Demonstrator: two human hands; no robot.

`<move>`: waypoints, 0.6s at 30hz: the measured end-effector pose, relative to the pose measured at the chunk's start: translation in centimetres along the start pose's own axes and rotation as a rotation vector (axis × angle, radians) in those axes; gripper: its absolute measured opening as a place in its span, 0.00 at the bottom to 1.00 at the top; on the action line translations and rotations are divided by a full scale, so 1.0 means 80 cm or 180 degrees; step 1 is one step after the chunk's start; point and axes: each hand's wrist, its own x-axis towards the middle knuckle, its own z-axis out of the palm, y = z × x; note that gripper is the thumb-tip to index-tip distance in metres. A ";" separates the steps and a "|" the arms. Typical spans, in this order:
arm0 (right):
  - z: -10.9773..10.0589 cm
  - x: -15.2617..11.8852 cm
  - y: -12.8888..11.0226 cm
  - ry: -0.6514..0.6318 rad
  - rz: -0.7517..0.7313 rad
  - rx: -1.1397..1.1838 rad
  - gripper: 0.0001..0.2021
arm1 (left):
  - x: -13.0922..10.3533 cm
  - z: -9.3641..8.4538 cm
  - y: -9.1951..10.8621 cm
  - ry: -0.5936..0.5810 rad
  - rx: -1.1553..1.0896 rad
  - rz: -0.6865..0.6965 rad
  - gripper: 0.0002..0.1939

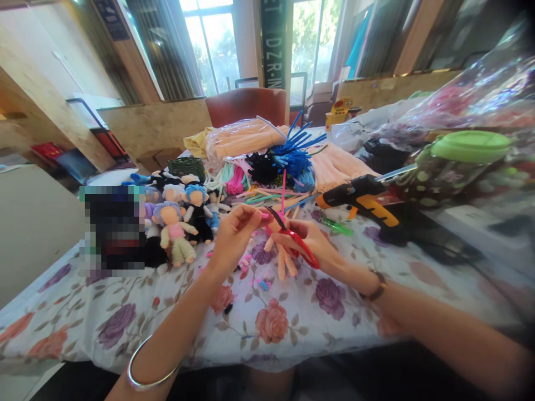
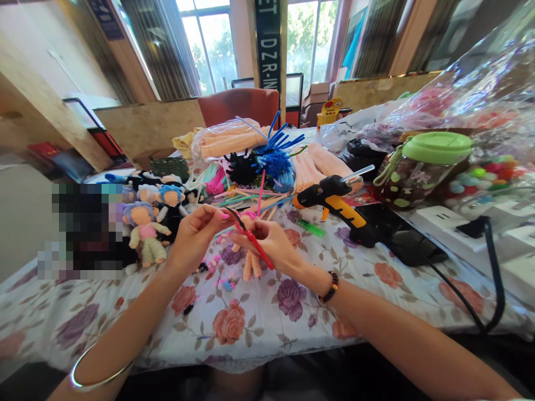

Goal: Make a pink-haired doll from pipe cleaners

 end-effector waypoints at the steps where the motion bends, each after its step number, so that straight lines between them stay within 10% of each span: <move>1: 0.000 0.000 0.000 -0.0098 0.0038 0.0031 0.16 | 0.000 0.000 0.000 0.0029 -0.0037 -0.0010 0.09; 18: -0.006 0.003 0.001 -0.0119 0.0057 -0.0385 0.17 | 0.000 0.000 0.002 0.0089 -0.0111 -0.0168 0.10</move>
